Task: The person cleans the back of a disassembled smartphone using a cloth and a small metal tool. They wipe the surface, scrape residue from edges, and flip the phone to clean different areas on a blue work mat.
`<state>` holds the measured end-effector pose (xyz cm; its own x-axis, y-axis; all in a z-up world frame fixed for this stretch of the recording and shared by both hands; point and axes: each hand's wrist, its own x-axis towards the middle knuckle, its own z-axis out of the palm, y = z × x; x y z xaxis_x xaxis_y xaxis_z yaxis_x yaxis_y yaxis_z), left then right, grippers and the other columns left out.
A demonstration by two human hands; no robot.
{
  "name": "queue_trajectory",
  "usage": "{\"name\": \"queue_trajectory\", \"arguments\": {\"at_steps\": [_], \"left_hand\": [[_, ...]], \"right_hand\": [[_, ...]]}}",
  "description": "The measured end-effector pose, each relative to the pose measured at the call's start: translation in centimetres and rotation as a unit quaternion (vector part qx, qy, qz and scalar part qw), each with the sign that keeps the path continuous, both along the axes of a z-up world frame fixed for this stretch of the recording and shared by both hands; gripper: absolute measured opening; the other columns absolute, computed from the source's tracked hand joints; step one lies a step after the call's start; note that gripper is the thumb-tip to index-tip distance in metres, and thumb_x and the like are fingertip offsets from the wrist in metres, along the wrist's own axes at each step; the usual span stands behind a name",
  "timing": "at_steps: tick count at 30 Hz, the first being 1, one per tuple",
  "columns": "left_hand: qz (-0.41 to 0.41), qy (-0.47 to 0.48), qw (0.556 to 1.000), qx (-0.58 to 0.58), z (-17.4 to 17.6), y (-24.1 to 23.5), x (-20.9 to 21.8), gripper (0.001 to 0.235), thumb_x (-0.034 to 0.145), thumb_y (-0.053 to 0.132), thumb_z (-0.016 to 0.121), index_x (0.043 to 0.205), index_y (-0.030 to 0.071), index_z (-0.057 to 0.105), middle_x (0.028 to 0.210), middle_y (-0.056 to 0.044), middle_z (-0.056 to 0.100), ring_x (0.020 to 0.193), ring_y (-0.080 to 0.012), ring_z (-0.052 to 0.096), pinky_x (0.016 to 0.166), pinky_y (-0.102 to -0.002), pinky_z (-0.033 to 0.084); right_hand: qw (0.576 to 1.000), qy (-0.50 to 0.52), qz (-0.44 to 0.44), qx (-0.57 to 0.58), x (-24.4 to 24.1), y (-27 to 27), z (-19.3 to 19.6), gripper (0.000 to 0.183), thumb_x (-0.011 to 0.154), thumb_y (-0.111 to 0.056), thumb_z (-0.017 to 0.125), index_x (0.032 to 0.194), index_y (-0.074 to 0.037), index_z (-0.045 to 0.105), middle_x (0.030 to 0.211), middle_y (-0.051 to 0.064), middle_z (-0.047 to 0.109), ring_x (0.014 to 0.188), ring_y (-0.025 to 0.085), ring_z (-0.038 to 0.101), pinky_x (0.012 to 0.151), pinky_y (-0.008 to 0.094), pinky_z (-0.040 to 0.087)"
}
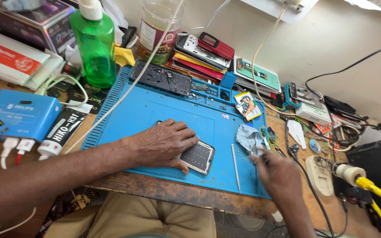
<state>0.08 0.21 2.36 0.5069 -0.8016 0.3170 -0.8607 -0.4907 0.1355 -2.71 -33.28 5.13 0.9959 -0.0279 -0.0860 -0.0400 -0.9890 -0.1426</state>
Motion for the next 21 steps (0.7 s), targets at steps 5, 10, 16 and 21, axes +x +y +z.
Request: {"name": "queue_trajectory", "arguments": {"at_steps": [5, 10, 16, 21], "left_hand": [[0.064, -0.017, 0.994, -0.089, -0.5, 2.8, -1.6, 0.078, 0.084, 0.055, 0.073, 0.136, 0.000, 0.057, 0.135, -0.017, 0.059, 0.129, -0.0337, 0.052, 0.106, -0.047, 0.043], [0.156, 0.020, 0.979, -0.128, -1.3, 5.8, -3.2, 0.090, 0.079, 0.049, 0.083, 0.142, -0.003, 0.048, 0.140, -0.026, 0.052, 0.129, -0.0410, 0.048, 0.107, -0.050, 0.040], [0.195, 0.155, 0.956, -0.154, -1.4, 5.9, -2.4, 0.108, 0.066, 0.047, 0.089, 0.149, 0.001, 0.038, 0.134, -0.019, 0.056, 0.129, -0.0357, 0.050, 0.112, -0.046, 0.039], [0.204, 0.161, 0.950, -0.173, -1.4, 5.9, -2.3, 0.107, 0.065, 0.045, 0.091, 0.148, 0.002, 0.037, 0.134, -0.020, 0.056, 0.129, -0.0372, 0.049, 0.109, -0.047, 0.040]], "right_hand": [[0.982, -0.153, 0.111, -0.025, 3.1, 1.0, -0.6, 0.030, 0.088, -0.031, 0.071, 0.112, -0.016, 0.081, 0.102, 0.013, 0.075, 0.074, 0.026, 0.073, 0.072, 0.042, 0.059], [0.949, -0.165, 0.115, 0.243, 4.3, 1.9, 1.4, 0.017, 0.090, -0.009, 0.071, 0.104, -0.003, 0.077, 0.096, 0.008, 0.076, 0.080, 0.021, 0.075, 0.072, 0.035, 0.061], [0.884, -0.059, 0.370, 0.281, 7.2, 13.3, -0.4, 0.011, 0.086, -0.007, 0.076, 0.096, -0.004, 0.077, 0.089, 0.008, 0.073, 0.075, 0.017, 0.073, 0.067, 0.031, 0.061], [0.886, -0.055, 0.377, 0.265, 8.6, 17.0, -2.9, 0.011, 0.085, -0.011, 0.078, 0.091, -0.003, 0.075, 0.083, 0.009, 0.072, 0.069, 0.020, 0.069, 0.063, 0.035, 0.057]]}}
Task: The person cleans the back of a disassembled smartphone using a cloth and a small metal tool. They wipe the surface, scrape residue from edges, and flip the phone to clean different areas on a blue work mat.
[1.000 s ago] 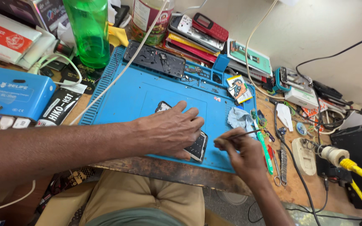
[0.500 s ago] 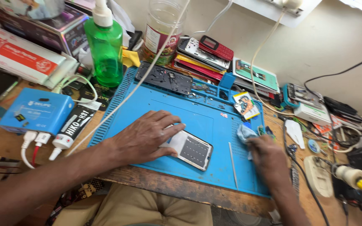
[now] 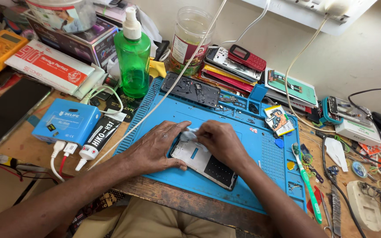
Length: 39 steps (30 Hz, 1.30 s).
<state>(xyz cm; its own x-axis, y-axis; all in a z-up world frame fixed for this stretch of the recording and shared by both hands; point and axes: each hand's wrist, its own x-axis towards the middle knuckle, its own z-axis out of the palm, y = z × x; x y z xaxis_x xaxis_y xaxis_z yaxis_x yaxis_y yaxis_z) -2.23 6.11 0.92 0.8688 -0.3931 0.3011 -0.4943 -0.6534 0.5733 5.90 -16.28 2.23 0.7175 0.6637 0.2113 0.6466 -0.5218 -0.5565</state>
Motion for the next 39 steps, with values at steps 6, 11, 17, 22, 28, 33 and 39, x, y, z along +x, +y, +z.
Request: {"name": "queue_trajectory", "arguments": {"at_steps": [6, 11, 17, 22, 28, 33, 39], "left_hand": [[-0.004, -0.006, 1.000, -0.025, -0.9, 0.4, 0.6, 0.100, 0.067, 0.043, 0.091, 0.144, 0.002, 0.042, 0.131, -0.020, 0.058, 0.126, -0.0372, 0.052, 0.107, -0.047, 0.042], [0.001, -0.001, 1.000, -0.017, -0.8, 0.2, 0.4, 0.102, 0.066, 0.045, 0.090, 0.145, 0.002, 0.042, 0.133, -0.021, 0.056, 0.127, -0.0380, 0.051, 0.107, -0.047, 0.042], [0.006, 0.018, 1.000, -0.002, -0.4, 0.0, 0.2, 0.103, 0.066, 0.048, 0.090, 0.144, 0.003, 0.042, 0.134, -0.020, 0.056, 0.130, -0.0374, 0.050, 0.109, -0.047, 0.041], [0.000, 0.001, 1.000, -0.014, -1.0, 0.2, 0.3, 0.102, 0.066, 0.049, 0.089, 0.143, 0.001, 0.043, 0.134, -0.021, 0.056, 0.129, -0.0375, 0.050, 0.109, -0.046, 0.042], [0.012, 0.024, 1.000, -0.005, -0.8, 0.0, 0.3, 0.101, 0.065, 0.049, 0.090, 0.143, 0.003, 0.045, 0.133, -0.020, 0.056, 0.129, -0.0367, 0.049, 0.108, -0.047, 0.041], [0.008, 0.003, 1.000, -0.005, -0.4, 0.0, 0.0, 0.097, 0.068, 0.047, 0.089, 0.142, 0.003, 0.045, 0.134, -0.021, 0.057, 0.129, -0.0373, 0.050, 0.108, -0.046, 0.042], [0.011, 0.021, 1.000, -0.003, -0.4, 0.1, 0.1, 0.096, 0.067, 0.048, 0.088, 0.142, 0.004, 0.046, 0.132, -0.020, 0.059, 0.128, -0.0367, 0.052, 0.107, -0.046, 0.043]], "right_hand": [[0.923, 0.116, -0.151, -0.335, -0.6, -11.2, 5.7, 0.014, 0.082, -0.024, 0.082, 0.087, -0.011, 0.080, 0.070, 0.008, 0.075, 0.061, 0.023, 0.070, 0.061, 0.038, 0.056], [0.978, 0.025, -0.142, -0.150, -2.4, -11.7, 7.8, 0.012, 0.083, -0.018, 0.078, 0.091, -0.008, 0.080, 0.078, 0.007, 0.077, 0.067, 0.019, 0.076, 0.064, 0.034, 0.062], [0.996, -0.054, 0.033, -0.070, -2.9, -4.7, 2.2, 0.017, 0.086, -0.010, 0.074, 0.101, -0.012, 0.083, 0.088, 0.007, 0.074, 0.071, 0.021, 0.070, 0.063, 0.036, 0.058], [0.968, 0.009, -0.059, -0.243, -2.4, -13.3, 5.2, 0.010, 0.080, -0.017, 0.079, 0.088, -0.013, 0.083, 0.080, 0.005, 0.077, 0.069, 0.020, 0.074, 0.066, 0.036, 0.060], [0.984, 0.044, -0.117, -0.124, -3.5, -11.0, 5.5, 0.012, 0.083, -0.013, 0.077, 0.094, -0.009, 0.080, 0.080, 0.006, 0.076, 0.067, 0.019, 0.076, 0.062, 0.033, 0.060], [0.998, -0.003, -0.063, -0.022, -3.2, -5.3, 1.3, 0.014, 0.085, -0.011, 0.078, 0.098, -0.006, 0.079, 0.088, 0.009, 0.075, 0.071, 0.021, 0.073, 0.064, 0.033, 0.058], [0.911, 0.100, -0.283, -0.284, -2.3, -13.4, 6.1, 0.011, 0.090, -0.020, 0.081, 0.098, -0.013, 0.082, 0.089, 0.008, 0.080, 0.076, 0.021, 0.078, 0.073, 0.032, 0.059]]}}
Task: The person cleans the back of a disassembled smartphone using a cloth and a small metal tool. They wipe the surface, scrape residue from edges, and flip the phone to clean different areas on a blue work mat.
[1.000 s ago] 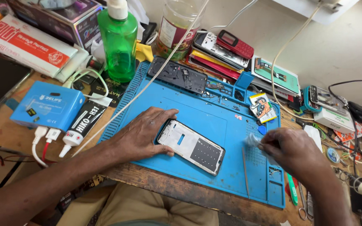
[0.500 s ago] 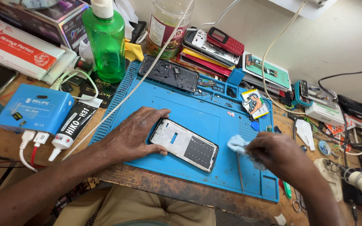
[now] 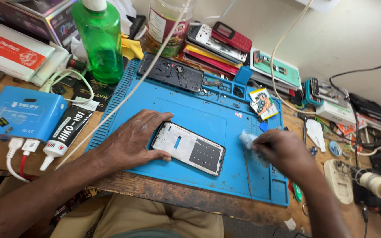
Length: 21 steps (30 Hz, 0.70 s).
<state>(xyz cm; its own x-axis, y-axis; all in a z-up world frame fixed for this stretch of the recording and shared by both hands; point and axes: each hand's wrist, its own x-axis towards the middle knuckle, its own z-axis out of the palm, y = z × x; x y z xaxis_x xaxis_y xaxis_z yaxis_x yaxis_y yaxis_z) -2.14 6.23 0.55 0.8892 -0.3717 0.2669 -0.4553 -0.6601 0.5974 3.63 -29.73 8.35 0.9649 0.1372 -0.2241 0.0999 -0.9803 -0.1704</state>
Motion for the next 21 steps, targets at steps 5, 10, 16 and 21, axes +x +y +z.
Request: {"name": "queue_trajectory", "arguments": {"at_steps": [5, 10, 16, 21], "left_hand": [[-0.001, 0.005, 1.000, 0.000, 0.5, -0.2, -0.1, 0.098, 0.067, 0.047, 0.089, 0.142, 0.002, 0.046, 0.133, -0.022, 0.057, 0.130, -0.0368, 0.050, 0.107, -0.046, 0.041], [-0.005, -0.009, 1.000, 0.001, 0.2, -0.1, 0.0, 0.098, 0.065, 0.048, 0.090, 0.140, 0.000, 0.048, 0.134, -0.020, 0.058, 0.130, -0.0364, 0.050, 0.109, -0.046, 0.041], [-0.007, -0.028, 0.999, -0.028, 0.2, 0.0, -0.2, 0.106, 0.063, 0.047, 0.092, 0.145, 0.001, 0.044, 0.137, -0.020, 0.056, 0.129, -0.0384, 0.050, 0.110, -0.047, 0.041], [0.006, -0.022, 0.999, -0.032, 0.1, 0.1, -0.3, 0.113, 0.062, 0.048, 0.092, 0.147, 0.000, 0.036, 0.139, -0.022, 0.049, 0.129, -0.0411, 0.046, 0.110, -0.049, 0.040]], "right_hand": [[0.967, -0.065, 0.152, 0.195, -1.8, 1.6, -2.0, 0.016, 0.082, -0.012, 0.077, 0.097, -0.010, 0.081, 0.087, 0.005, 0.078, 0.073, 0.017, 0.077, 0.066, 0.030, 0.061], [0.958, -0.091, 0.174, 0.207, -0.3, 6.0, -4.1, 0.016, 0.081, -0.014, 0.079, 0.096, -0.009, 0.081, 0.085, 0.007, 0.077, 0.067, 0.021, 0.072, 0.061, 0.035, 0.056], [0.954, -0.048, 0.218, 0.198, 2.9, 13.2, -4.5, 0.018, 0.083, -0.019, 0.080, 0.095, -0.006, 0.080, 0.083, 0.011, 0.076, 0.068, 0.024, 0.073, 0.064, 0.037, 0.057], [0.954, -0.014, 0.226, 0.195, 3.9, 17.0, -5.0, 0.020, 0.088, -0.022, 0.076, 0.100, -0.006, 0.078, 0.085, 0.012, 0.077, 0.069, 0.023, 0.076, 0.067, 0.038, 0.059]]}}
